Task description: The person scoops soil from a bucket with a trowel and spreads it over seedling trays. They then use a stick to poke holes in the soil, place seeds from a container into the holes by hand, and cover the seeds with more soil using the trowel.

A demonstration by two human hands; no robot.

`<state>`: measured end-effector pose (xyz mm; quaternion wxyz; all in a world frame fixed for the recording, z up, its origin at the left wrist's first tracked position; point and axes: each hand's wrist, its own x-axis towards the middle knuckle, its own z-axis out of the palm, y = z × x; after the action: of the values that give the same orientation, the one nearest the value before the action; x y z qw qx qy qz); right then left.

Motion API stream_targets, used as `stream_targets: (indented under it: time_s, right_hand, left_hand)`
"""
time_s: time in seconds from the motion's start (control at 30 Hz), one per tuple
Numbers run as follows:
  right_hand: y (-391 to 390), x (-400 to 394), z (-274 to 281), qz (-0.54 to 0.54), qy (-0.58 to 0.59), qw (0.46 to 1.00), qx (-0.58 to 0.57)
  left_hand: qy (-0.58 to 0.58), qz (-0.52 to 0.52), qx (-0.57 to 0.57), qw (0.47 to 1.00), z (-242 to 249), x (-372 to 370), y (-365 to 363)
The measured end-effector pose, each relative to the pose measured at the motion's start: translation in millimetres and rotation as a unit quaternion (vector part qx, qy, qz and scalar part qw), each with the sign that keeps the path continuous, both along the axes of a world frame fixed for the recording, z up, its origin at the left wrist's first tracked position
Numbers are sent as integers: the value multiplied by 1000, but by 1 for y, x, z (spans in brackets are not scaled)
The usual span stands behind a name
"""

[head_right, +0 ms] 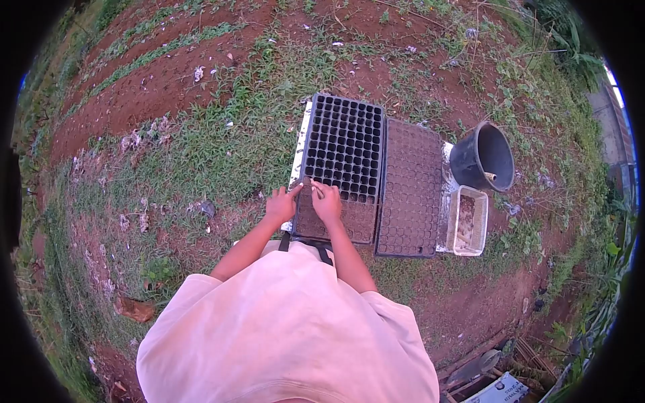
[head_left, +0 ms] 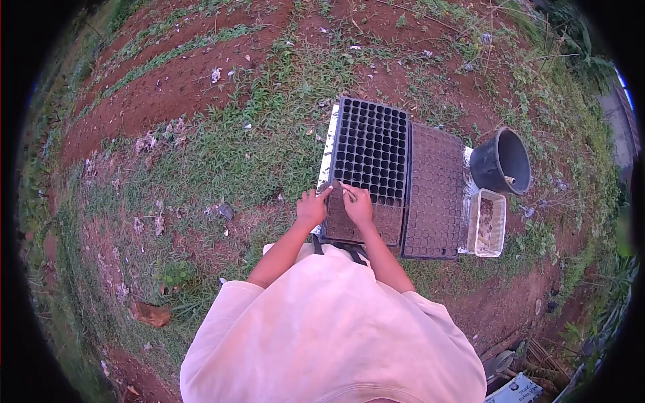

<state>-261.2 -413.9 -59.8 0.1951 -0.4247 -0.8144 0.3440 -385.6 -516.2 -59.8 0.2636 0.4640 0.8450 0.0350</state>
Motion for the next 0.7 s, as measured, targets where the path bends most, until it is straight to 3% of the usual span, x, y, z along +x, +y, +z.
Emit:
stream_targets:
  time_s: [0.7]
  right_hand:
    - [0, 6, 3, 17, 33, 999, -17]
  left_hand:
    - [10, 5, 7, 1000, -5, 4, -1]
